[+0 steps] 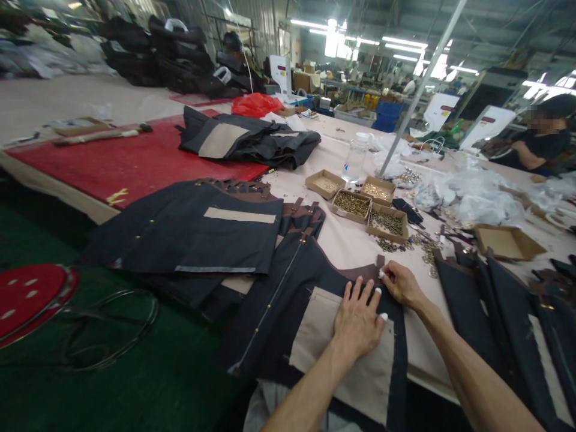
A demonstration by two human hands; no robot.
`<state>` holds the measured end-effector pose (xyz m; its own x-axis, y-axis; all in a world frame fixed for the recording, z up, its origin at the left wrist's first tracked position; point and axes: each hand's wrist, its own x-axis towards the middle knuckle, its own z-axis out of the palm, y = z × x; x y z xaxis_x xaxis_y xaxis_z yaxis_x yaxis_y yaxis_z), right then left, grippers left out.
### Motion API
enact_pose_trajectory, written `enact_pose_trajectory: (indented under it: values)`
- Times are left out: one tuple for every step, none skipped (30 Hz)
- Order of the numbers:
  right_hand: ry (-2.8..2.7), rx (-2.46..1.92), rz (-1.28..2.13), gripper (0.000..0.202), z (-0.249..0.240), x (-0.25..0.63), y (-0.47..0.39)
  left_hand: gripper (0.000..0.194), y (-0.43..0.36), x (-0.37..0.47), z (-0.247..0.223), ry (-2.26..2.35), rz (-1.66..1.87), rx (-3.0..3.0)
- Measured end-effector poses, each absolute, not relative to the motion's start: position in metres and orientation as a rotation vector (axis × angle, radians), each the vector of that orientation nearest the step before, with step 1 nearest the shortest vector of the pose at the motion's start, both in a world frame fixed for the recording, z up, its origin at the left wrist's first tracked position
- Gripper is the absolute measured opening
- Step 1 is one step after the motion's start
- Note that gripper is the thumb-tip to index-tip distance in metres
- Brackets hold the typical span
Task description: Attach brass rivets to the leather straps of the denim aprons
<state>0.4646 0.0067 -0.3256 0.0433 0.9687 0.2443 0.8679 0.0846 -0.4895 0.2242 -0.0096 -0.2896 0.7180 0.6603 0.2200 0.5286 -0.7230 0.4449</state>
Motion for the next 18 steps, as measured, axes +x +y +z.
enact_pose_trajectory:
  values:
    - [-1.874, -1.762, 0.203, 0.011, -0.327, 0.464, 0.005, 0.058, -0.010, 0.224, -0.290, 0.922, 0.523, 2.575]
    - [-1.902, -1.722, 0.157, 0.012, -0.328, 0.462, 0.003, 0.058, -0.010, 0.224, -0.289, 0.917, 0.522, 2.578]
    - [-1.925, -1.692, 0.118, 0.013, -0.328, 0.461, 0.002, 0.058, -0.010, 0.224, -0.289, 0.916, 0.520, 2.581]
    - [-1.940, -1.676, 0.093, 0.014, -0.328, 0.460, 0.000, 0.058, -0.010, 0.224, -0.289, 0.918, 0.520, 2.582]
    - [-1.951, -1.670, 0.082, 0.015, -0.328, 0.459, -0.001, 0.058, -0.010, 0.224, -0.289, 0.920, 0.521, 2.583]
    - [-1.956, -1.668, 0.080, 0.015, -0.327, 0.458, -0.002, 0.058, -0.010, 0.223, -0.288, 0.922, 0.522, 2.584]
    - [-1.957, -1.667, 0.089, 0.015, -0.326, 0.458, -0.002, 0.057, -0.010, 0.223, -0.288, 0.923, 0.524, 2.584]
    - [-1.953, -1.666, 0.109, 0.016, -0.325, 0.459, -0.001, 0.057, -0.010, 0.223, -0.288, 0.923, 0.527, 2.583]
    - [-1.942, -1.666, 0.137, 0.015, -0.324, 0.460, 0.001, 0.057, -0.009, 0.223, -0.288, 0.923, 0.531, 2.581]
    - [-1.925, -1.671, 0.175, 0.015, -0.322, 0.461, 0.003, 0.057, -0.009, 0.223, -0.288, 0.921, 0.532, 2.579]
    - [-1.902, -1.682, 0.224, 0.014, -0.320, 0.463, 0.006, 0.057, -0.009, 0.223, -0.288, 0.919, 0.533, 2.578]
    - [-1.871, -1.701, 0.286, 0.013, -0.318, 0.465, 0.009, 0.057, -0.009, 0.223, -0.289, 0.918, 0.534, 2.578]
    - [-1.837, -1.730, 0.363, 0.013, -0.315, 0.468, 0.013, 0.057, -0.008, 0.223, -0.289, 0.917, 0.534, 2.578]
    - [-1.806, -1.764, 0.455, 0.014, -0.311, 0.470, 0.018, 0.057, -0.008, 0.223, -0.290, 0.914, 0.532, 2.579]
    - [-1.780, -1.801, 0.564, 0.016, -0.307, 0.473, 0.024, 0.057, -0.008, 0.223, -0.290, 0.912, 0.530, 2.580]
    - [-1.757, -1.837, 0.685, 0.017, -0.302, 0.476, 0.031, 0.057, -0.007, 0.223, -0.291, 0.911, 0.529, 2.579]
    - [-1.734, -1.878, 0.808, 0.018, -0.298, 0.479, 0.038, 0.057, -0.007, 0.224, -0.291, 0.913, 0.530, 2.576]
    - [-1.707, -1.930, 0.915, 0.018, -0.295, 0.481, 0.045, 0.056, -0.007, 0.224, -0.292, 0.915, 0.530, 2.572]
